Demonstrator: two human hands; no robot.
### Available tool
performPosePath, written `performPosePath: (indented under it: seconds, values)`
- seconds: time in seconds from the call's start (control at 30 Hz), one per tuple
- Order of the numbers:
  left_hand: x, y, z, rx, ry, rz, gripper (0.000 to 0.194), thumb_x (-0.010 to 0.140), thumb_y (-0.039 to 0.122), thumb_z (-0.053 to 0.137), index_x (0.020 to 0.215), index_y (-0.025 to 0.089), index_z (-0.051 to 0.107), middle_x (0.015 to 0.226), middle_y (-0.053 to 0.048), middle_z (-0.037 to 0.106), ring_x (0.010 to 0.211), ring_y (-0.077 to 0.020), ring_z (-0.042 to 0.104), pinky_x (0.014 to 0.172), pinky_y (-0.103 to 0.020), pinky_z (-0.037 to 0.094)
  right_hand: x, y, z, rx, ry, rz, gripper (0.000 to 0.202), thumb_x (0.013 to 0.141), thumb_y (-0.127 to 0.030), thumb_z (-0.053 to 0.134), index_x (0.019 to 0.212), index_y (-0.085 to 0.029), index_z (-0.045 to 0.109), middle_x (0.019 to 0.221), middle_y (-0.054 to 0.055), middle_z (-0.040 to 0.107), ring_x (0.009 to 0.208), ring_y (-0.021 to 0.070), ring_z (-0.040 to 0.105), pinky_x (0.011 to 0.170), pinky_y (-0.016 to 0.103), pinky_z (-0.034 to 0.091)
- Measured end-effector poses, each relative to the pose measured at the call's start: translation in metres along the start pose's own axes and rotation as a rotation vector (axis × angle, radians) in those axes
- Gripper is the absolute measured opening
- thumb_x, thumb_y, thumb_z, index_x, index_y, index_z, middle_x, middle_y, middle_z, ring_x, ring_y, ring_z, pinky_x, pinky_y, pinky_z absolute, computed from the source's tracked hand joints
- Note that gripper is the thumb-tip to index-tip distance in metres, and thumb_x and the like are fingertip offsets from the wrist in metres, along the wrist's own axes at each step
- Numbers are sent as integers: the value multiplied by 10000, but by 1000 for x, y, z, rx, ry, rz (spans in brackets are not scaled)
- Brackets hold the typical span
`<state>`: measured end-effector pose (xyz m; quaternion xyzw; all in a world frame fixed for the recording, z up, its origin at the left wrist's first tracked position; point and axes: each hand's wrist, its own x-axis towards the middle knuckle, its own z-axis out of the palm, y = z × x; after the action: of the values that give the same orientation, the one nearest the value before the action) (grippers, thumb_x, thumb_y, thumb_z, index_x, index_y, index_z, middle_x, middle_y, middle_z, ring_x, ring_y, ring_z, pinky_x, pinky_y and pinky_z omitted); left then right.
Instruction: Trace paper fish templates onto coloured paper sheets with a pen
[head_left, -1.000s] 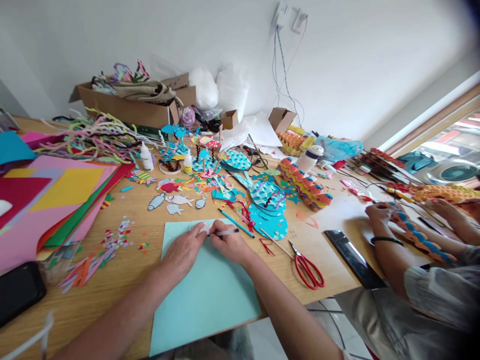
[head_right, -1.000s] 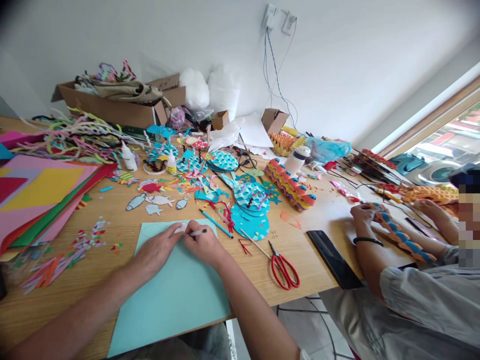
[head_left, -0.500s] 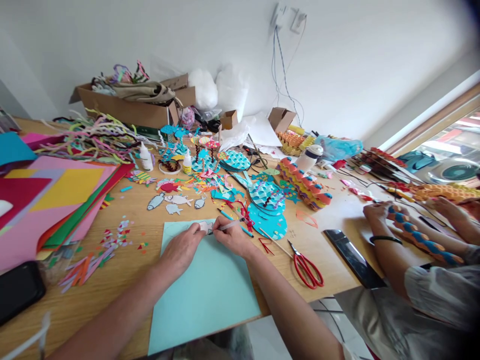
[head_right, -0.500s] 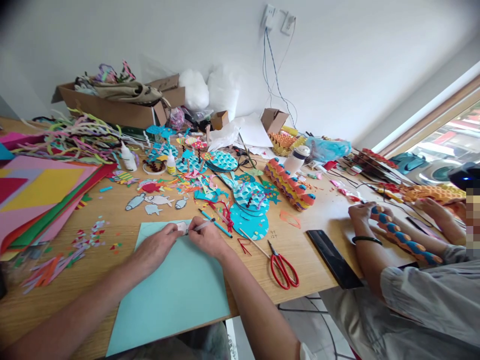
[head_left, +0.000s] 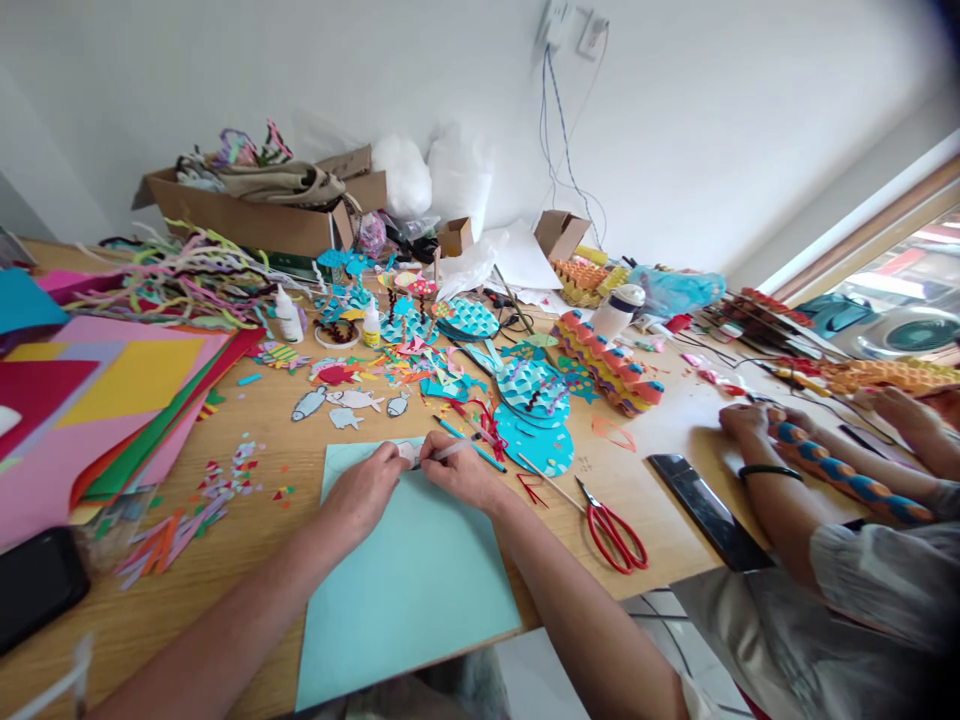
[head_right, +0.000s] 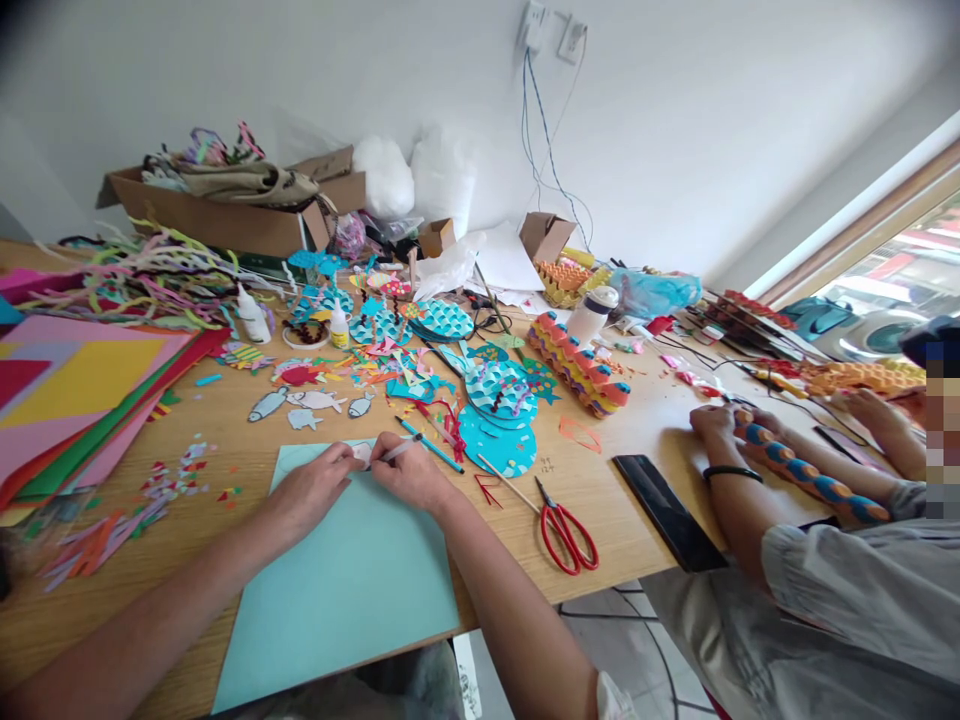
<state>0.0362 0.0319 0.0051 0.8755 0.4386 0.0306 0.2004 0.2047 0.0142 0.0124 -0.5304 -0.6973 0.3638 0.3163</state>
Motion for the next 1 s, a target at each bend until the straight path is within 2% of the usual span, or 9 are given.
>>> performPosePath:
  seconds: [0.5, 0.7, 1.0]
  values:
    - [0, -3, 0, 17, 17, 22, 350, 826, 73, 392, 1117, 207, 532, 1103, -65, 534, 964, -194, 570, 796, -278, 446, 3, -11, 0, 23, -37, 48, 124, 683, -63, 443, 655, -182, 461, 558, -70, 404, 524, 82, 369, 477, 178, 287]
    - [2, -7, 5, -34, 84, 33, 391, 788, 47, 457, 1158, 173, 451, 1174, -92, 533, 1070, -207, 534, 887, -304, 427, 7, -10, 7, 22, -28, 32, 109, 689, -78, 462, 660, -183, 465, 538, -75, 402, 502, 81, 362, 464, 180, 283]
    - [7, -21, 19, -104, 205, 30, 467, 737, 54, 530, 1162, 201, 405, 1129, -87, 591, 1003, -218, 593, 816, -324, 472, 15, -4, 15, 19, -28, -10, 116, 682, -65, 481, 683, -180, 488, 625, -50, 508, 564, 88, 454, 516, 181, 341]
